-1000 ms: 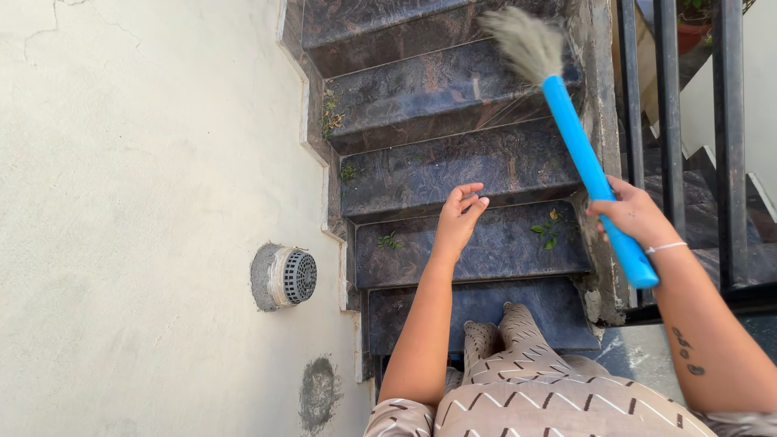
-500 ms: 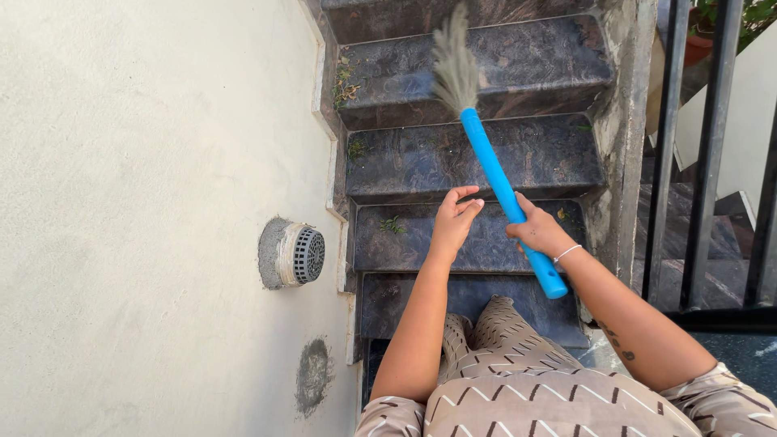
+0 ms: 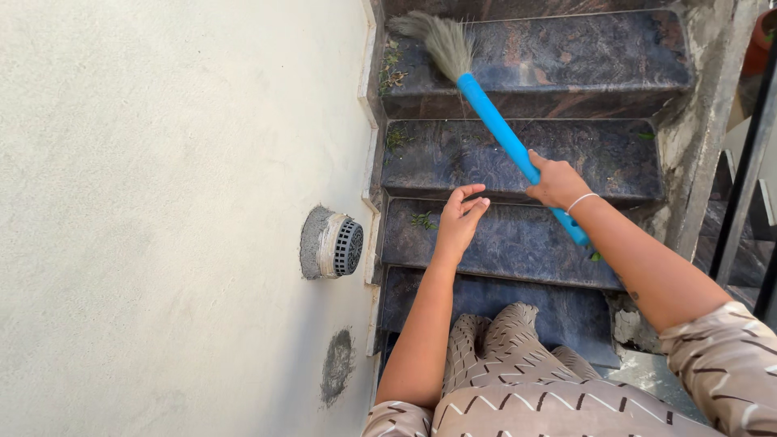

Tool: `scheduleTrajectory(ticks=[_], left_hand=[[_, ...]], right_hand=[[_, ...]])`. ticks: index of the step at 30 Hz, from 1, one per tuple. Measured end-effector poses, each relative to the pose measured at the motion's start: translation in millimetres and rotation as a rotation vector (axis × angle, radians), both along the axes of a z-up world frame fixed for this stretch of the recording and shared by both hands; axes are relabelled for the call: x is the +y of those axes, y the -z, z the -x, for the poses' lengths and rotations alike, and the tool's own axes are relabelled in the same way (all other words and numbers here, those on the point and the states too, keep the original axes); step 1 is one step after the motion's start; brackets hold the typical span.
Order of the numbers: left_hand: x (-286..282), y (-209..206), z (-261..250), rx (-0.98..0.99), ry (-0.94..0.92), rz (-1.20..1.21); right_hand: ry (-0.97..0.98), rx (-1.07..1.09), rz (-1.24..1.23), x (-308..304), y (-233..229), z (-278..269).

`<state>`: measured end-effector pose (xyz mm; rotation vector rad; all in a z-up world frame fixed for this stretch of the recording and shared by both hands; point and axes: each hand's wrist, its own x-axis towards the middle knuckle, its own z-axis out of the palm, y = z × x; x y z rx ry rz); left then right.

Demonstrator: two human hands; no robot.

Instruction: The person sweeps dirt and debris off dark stone stairs using a blue-handled broom.

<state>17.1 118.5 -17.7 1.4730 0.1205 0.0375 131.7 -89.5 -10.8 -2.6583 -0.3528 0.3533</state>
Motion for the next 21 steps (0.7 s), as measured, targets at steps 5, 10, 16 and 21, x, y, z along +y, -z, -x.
scheduleTrajectory(ticks=[5, 10, 16, 21], left_hand=[[23.3, 12.4, -2.0, 0.022, -0.082, -0.031], [20.1, 18.4, -8.0, 0.073, -0.106, 0.05], [-7.8, 22.9, -22.3, -0.017, -0.088, 0.051], [-23.9, 17.0, -8.9, 0.132, -0.069, -0.016]], right_hand=[[-0.198, -0.024, 0.315, -10.4, 6.3, -3.5], [-0.166, 0.181, 0.441, -134.4, -54.1, 57.6], [-0.068, 0.002, 0.407, -229.9, -50.3, 92.8], [-0.029, -0.072, 0.17, -180.5, -31.3, 23.0]])
